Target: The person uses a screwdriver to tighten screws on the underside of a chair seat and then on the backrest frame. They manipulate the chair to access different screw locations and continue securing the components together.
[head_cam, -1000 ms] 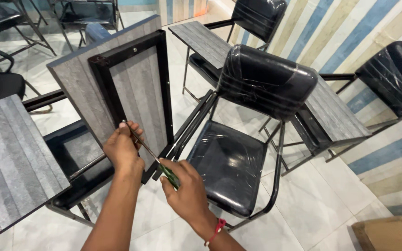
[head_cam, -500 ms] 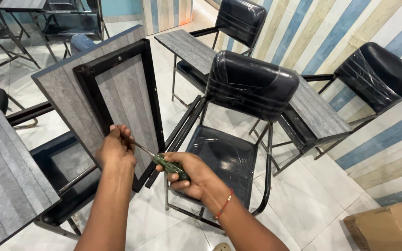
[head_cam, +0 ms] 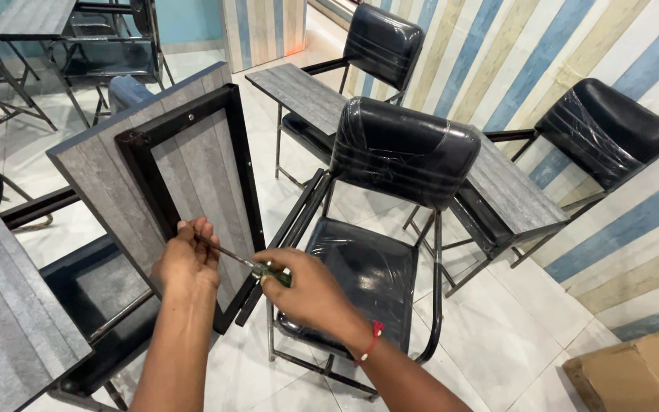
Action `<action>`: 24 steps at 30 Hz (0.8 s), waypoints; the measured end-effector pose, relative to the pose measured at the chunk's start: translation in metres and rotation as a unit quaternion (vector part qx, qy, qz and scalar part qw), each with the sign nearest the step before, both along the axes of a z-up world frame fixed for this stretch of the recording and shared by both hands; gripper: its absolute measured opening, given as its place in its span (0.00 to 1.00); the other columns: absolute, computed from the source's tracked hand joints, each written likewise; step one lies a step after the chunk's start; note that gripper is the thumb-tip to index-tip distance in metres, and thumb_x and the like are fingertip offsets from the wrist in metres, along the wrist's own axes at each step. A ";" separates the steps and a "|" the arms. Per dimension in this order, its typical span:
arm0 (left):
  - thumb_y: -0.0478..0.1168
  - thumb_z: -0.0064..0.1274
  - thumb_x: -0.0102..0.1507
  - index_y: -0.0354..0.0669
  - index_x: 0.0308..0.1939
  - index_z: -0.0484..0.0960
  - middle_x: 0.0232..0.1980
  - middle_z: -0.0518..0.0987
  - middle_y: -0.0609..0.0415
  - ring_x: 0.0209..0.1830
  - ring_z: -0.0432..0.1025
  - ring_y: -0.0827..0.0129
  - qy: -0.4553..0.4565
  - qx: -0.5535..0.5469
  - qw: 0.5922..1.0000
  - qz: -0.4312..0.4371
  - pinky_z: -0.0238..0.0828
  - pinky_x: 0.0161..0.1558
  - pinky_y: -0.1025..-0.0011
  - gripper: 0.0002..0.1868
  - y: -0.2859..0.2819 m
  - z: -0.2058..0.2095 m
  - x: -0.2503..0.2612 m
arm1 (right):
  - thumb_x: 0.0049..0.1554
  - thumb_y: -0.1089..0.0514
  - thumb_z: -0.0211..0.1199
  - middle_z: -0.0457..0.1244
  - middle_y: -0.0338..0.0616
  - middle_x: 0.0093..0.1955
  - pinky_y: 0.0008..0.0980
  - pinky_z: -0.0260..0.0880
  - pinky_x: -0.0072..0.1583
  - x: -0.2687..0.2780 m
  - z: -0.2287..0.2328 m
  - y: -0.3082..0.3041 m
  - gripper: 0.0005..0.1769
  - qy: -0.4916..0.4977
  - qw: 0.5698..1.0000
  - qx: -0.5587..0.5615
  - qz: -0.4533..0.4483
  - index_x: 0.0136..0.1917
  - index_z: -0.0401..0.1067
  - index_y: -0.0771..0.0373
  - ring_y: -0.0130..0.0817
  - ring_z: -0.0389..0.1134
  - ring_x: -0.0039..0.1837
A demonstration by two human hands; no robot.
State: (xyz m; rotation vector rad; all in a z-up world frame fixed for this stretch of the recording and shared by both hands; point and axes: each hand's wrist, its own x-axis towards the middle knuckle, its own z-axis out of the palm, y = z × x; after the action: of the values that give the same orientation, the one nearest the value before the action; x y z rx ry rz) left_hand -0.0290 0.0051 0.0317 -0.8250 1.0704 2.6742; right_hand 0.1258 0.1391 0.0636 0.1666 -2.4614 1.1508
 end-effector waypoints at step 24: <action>0.44 0.38 0.73 0.37 0.45 0.78 0.39 0.81 0.54 0.33 0.76 0.71 0.041 0.059 0.997 0.021 0.77 0.39 0.73 0.16 0.007 -0.025 -0.009 | 0.54 0.59 0.60 0.67 0.49 0.43 0.44 0.71 0.45 0.008 0.024 0.016 0.24 0.035 0.988 0.132 0.066 0.66 0.72 0.59 0.46 0.70 0.42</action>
State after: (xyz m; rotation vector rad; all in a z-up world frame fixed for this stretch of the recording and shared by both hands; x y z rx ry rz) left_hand -0.0384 0.0124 0.0070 -0.7298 0.9116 2.7973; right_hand 0.1342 0.1550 0.0877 0.4462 -2.5620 0.8476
